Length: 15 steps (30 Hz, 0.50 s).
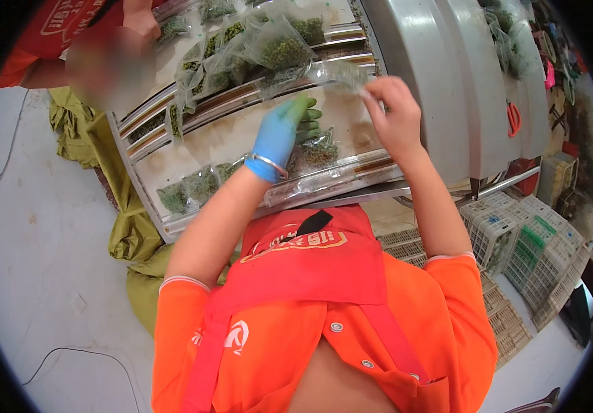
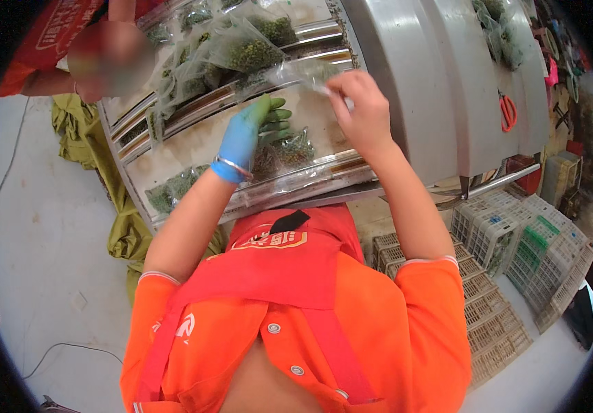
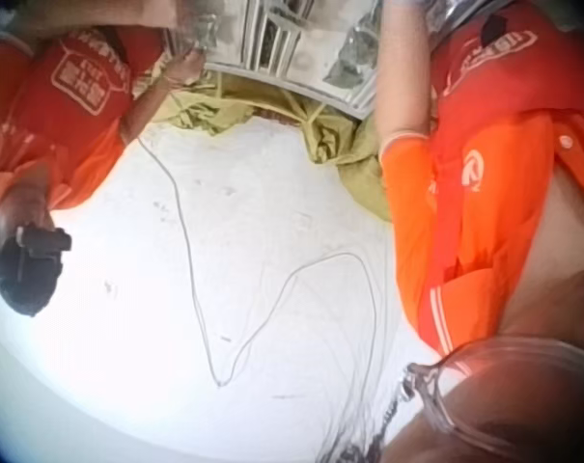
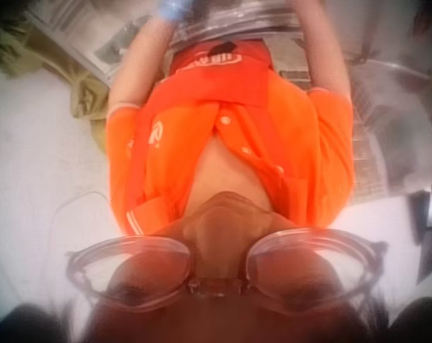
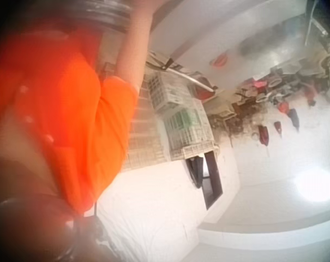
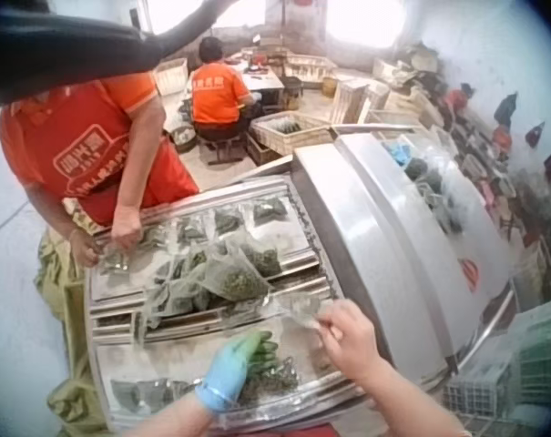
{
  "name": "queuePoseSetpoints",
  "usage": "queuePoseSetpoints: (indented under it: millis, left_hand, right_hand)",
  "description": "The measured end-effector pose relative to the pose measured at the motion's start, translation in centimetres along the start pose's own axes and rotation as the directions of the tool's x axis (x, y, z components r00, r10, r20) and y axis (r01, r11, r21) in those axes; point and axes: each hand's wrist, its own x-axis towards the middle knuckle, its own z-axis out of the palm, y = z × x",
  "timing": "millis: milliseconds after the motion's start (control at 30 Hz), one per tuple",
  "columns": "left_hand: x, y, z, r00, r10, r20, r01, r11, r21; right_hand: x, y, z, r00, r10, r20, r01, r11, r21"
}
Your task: The person places small portions of dried green herbs into clear plastic bags on a metal tray. They then move the filled bags to a nearby basket. The process is repeated continuously.
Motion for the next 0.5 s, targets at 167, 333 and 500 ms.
queuePoseSetpoints:
  millis: [167,333,500]
  left_hand:
    - [1.9,0.1,2.3,0.927,-0.374,0.019,0.374,0.924,-0.080]
    - [3.1,-0.1,3.3,0.942,-0.330,0.051,0.322,0.937,0.134]
    - [1.7,-0.6,2.1,0.984,-0.114,0.138,0.063,0.941,0.331]
  right_hand:
    - [-7.8,2.6,-0.4,0.892,0.370,0.260,-0.421,0.889,0.179]
    - [-5.6,1.5,-0.8,0.415,0.742,0.527,-0.907,0.289,0.306]
    - [-4.0,1.5,-3.6,0.449,0.639,0.624,-0.892,0.362,0.270]
